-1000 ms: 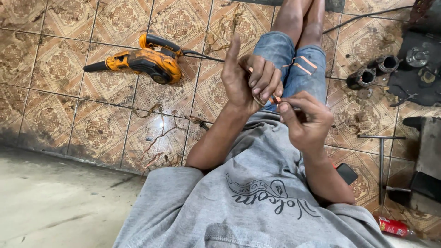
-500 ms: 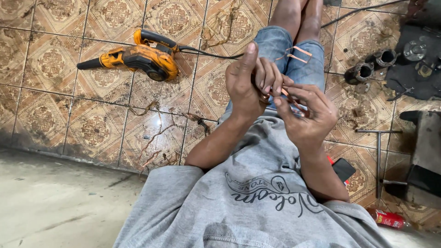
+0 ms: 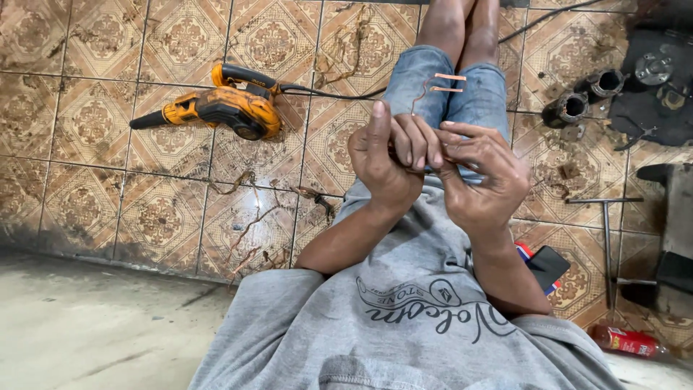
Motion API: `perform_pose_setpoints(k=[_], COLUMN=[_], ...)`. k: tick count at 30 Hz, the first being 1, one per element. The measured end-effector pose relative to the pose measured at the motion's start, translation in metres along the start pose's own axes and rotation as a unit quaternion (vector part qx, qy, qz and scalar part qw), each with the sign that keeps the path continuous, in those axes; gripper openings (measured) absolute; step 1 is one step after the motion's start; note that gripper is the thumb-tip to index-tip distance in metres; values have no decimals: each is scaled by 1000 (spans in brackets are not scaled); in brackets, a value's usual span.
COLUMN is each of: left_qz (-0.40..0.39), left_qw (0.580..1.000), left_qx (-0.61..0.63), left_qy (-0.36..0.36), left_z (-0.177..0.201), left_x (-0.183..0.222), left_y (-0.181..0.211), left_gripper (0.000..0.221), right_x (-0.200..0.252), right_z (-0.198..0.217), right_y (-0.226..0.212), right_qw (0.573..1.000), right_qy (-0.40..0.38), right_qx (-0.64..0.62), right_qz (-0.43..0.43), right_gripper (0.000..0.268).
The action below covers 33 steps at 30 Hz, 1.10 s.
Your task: Stripping and bending copper wires using pliers while sitting on the floor
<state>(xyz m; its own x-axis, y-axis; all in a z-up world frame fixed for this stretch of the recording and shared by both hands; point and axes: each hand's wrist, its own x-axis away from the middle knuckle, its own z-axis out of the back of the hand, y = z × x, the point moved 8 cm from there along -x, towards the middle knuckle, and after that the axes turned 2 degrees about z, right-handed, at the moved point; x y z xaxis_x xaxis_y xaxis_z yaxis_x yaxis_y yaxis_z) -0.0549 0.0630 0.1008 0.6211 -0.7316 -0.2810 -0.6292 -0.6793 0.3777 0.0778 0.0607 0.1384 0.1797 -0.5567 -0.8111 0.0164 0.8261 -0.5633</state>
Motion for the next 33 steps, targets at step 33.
perform_pose_setpoints(k=[33], left_qz=[140], left_qw=[945], left_qx=[155], left_qy=[-250], left_z=[-22], left_x=[8], left_y=[-22], left_gripper=[76], right_x=[59], right_z=[-14], right_y=[65], right_qw=[836], right_qy=[-65], right_qx=[-411], right_qz=[-358], right_gripper=[37])
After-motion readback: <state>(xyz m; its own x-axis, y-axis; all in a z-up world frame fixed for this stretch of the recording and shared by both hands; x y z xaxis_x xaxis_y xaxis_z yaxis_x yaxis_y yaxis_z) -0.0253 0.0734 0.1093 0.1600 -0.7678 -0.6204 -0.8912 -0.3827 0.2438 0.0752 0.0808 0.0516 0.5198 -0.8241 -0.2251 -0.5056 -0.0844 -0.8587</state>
